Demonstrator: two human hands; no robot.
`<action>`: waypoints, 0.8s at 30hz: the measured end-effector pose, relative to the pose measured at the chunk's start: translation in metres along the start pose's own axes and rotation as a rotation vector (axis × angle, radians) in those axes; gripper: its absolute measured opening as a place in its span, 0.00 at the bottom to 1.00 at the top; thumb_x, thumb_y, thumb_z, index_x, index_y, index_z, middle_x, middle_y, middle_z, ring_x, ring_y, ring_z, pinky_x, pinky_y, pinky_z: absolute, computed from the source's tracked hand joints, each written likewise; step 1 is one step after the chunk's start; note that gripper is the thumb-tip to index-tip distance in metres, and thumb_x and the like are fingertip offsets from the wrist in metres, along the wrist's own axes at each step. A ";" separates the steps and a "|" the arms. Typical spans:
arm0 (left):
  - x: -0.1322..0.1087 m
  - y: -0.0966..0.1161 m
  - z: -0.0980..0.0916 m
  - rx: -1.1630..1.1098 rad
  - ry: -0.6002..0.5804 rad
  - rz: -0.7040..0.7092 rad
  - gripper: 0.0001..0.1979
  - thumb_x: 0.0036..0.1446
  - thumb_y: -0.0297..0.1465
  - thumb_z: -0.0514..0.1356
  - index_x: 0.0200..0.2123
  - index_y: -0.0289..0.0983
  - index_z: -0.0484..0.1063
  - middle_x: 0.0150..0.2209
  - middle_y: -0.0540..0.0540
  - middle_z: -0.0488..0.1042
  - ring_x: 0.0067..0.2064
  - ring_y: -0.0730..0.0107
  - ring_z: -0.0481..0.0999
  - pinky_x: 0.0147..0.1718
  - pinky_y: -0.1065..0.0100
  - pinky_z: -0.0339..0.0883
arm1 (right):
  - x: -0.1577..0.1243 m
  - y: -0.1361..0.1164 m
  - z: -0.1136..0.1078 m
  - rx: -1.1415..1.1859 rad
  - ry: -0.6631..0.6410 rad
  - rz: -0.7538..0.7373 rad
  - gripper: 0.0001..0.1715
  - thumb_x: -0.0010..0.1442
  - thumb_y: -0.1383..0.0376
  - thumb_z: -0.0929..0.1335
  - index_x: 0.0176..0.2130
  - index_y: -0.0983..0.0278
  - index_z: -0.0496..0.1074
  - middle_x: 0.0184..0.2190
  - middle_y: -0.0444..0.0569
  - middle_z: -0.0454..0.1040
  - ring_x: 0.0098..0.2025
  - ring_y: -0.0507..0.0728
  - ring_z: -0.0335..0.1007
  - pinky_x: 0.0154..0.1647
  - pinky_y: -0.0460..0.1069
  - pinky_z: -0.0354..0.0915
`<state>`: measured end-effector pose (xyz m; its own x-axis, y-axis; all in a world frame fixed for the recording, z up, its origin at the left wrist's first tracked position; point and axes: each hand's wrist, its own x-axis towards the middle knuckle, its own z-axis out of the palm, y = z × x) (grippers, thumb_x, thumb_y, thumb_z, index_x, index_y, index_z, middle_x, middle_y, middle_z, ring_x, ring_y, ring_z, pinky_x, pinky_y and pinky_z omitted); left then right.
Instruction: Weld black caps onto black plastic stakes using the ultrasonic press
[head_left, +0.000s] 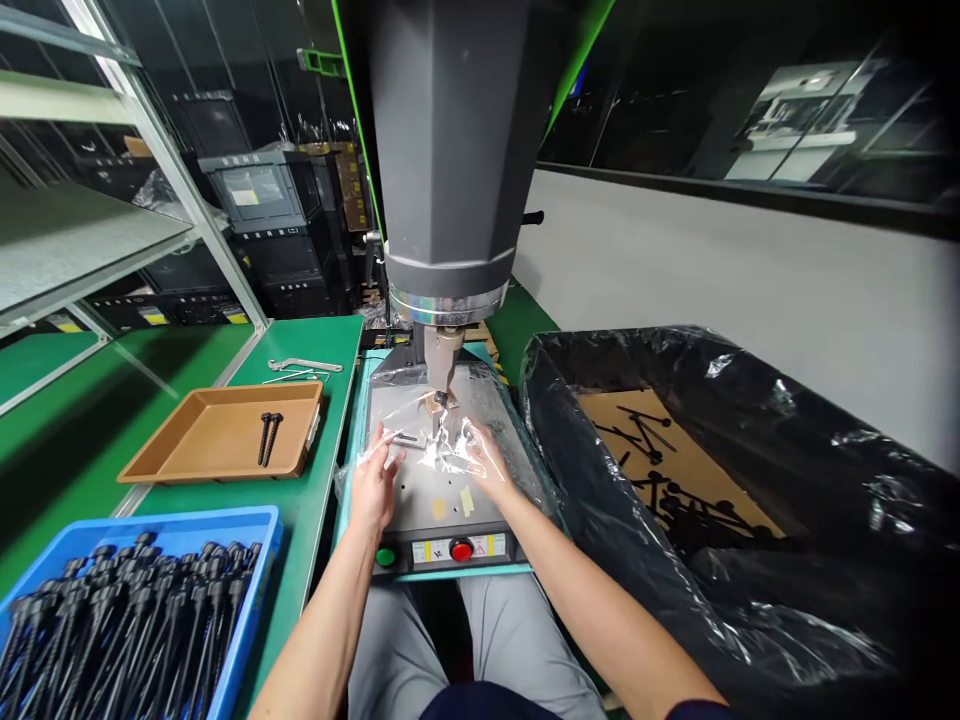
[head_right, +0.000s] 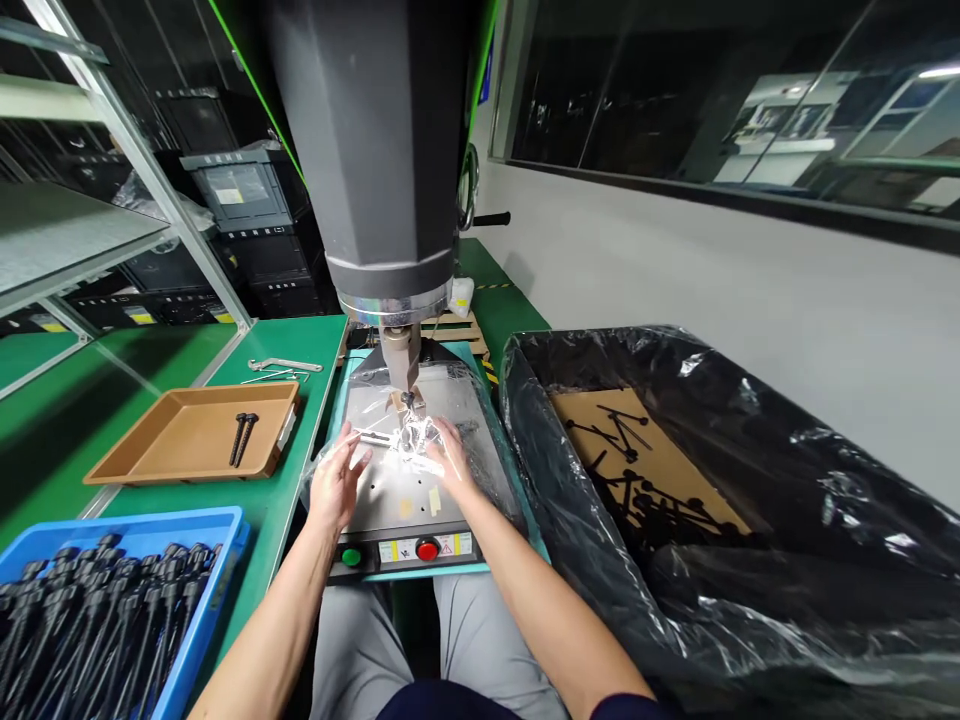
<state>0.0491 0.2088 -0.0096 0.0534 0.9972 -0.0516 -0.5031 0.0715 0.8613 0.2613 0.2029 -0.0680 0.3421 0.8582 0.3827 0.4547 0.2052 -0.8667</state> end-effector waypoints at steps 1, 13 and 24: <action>0.004 0.000 -0.004 0.032 0.005 0.023 0.11 0.55 0.38 0.63 0.38 0.40 0.79 0.69 0.48 0.53 0.67 0.51 0.56 0.52 0.58 0.69 | -0.007 0.005 -0.005 0.004 -0.009 0.016 0.26 0.58 0.56 0.65 0.54 0.62 0.72 0.57 0.58 0.67 0.60 0.66 0.63 0.54 0.62 0.67; 0.028 -0.012 -0.019 0.140 0.078 0.043 0.11 0.50 0.40 0.66 0.34 0.40 0.81 0.72 0.55 0.43 0.66 0.50 0.58 0.62 0.55 0.57 | 0.046 0.036 -0.038 -0.169 -0.074 0.031 0.26 0.58 0.60 0.67 0.55 0.63 0.72 0.63 0.57 0.61 0.64 0.65 0.57 0.63 0.61 0.58; 0.016 -0.022 -0.025 0.079 0.047 0.031 0.10 0.52 0.40 0.65 0.35 0.41 0.80 0.68 0.47 0.55 0.68 0.52 0.54 0.62 0.50 0.56 | -0.019 0.029 -0.032 -0.558 -0.358 -0.069 0.27 0.61 0.64 0.65 0.59 0.68 0.68 0.66 0.62 0.56 0.70 0.68 0.42 0.67 0.63 0.49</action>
<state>0.0390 0.2235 -0.0420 -0.0022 0.9989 -0.0465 -0.4345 0.0409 0.8997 0.2939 0.1772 -0.0899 0.0461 0.9749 0.2178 0.8563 0.0737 -0.5112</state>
